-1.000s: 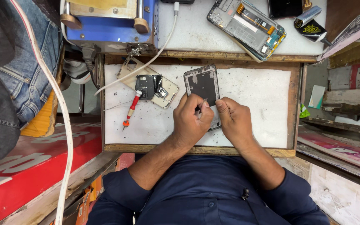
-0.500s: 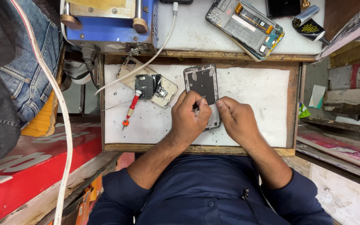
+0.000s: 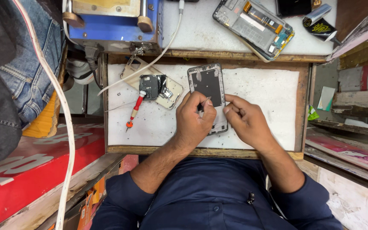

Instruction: The person removes adhesive residue from the back of a smartphone chassis using fingers and a small tool. They then handle two phone screen assemblies, comparing them and wiping one with a tool. The person continues to clean the chassis and handle the screen parts.

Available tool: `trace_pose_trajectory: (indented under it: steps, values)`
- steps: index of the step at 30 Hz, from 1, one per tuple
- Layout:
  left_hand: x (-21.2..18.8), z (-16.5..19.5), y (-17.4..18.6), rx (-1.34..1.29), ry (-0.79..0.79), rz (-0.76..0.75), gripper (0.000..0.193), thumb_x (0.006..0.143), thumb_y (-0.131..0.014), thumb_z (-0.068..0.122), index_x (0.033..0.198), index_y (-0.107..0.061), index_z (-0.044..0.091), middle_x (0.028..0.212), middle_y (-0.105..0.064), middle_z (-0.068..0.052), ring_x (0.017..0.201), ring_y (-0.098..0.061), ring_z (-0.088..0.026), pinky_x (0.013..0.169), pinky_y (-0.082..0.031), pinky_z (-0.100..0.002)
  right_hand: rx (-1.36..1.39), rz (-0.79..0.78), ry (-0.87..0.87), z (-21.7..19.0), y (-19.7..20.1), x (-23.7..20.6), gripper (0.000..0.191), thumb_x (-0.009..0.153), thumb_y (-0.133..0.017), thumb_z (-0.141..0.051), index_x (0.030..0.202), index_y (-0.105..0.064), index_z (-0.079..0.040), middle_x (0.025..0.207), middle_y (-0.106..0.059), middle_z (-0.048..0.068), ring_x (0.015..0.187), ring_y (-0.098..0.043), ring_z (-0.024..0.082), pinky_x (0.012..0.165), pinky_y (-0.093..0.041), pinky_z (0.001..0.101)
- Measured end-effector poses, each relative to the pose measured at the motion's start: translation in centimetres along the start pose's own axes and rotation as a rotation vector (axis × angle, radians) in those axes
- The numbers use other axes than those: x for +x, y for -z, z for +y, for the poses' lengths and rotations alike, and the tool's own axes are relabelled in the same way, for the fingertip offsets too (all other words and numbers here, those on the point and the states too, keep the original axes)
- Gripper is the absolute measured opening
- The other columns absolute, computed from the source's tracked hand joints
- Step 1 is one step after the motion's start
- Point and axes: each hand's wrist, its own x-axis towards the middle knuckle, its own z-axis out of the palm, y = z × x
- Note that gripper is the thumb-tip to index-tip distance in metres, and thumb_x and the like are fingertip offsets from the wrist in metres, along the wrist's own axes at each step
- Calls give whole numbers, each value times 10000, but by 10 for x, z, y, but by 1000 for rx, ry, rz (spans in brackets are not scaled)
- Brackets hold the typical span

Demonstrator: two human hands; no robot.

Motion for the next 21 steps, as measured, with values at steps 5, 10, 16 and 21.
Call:
trace_pose_trajectory:
  steps: [5,10,16,21]
  values:
    - [0,-1,-1,31,13,-36,99,945,-650,65,895,-575,26,838,-587,-75,656,-596,-139,533,-488,-303,-173,182,22,8,-15,7,179,1101,-610,-135,1152,-708,5,726,-587,-13,653,-475,38,573,-398,209]
    - [-1,-4,2,24,15,-73,109,958,-651,76,901,-573,25,834,-582,-73,663,-588,-137,536,-486,-306,40,-83,-46,3,6,7,331,1012,-585,-112,1324,-620,-9,755,-580,-40,639,-486,26,549,-416,197]
    - [-1,-4,-3,12,-20,-43,108,966,-642,83,908,-568,30,850,-588,-77,667,-594,-139,550,-499,-313,11,96,91,14,-8,5,246,1056,-567,-157,1238,-619,0,773,-588,-37,688,-499,35,597,-429,205]
    - [-6,5,-9,29,-25,-54,116,942,-667,95,898,-579,34,824,-581,-79,610,-595,-133,518,-507,-308,-130,328,82,19,-24,10,338,1164,-527,-238,930,-618,-12,698,-526,-15,674,-452,72,589,-399,252]
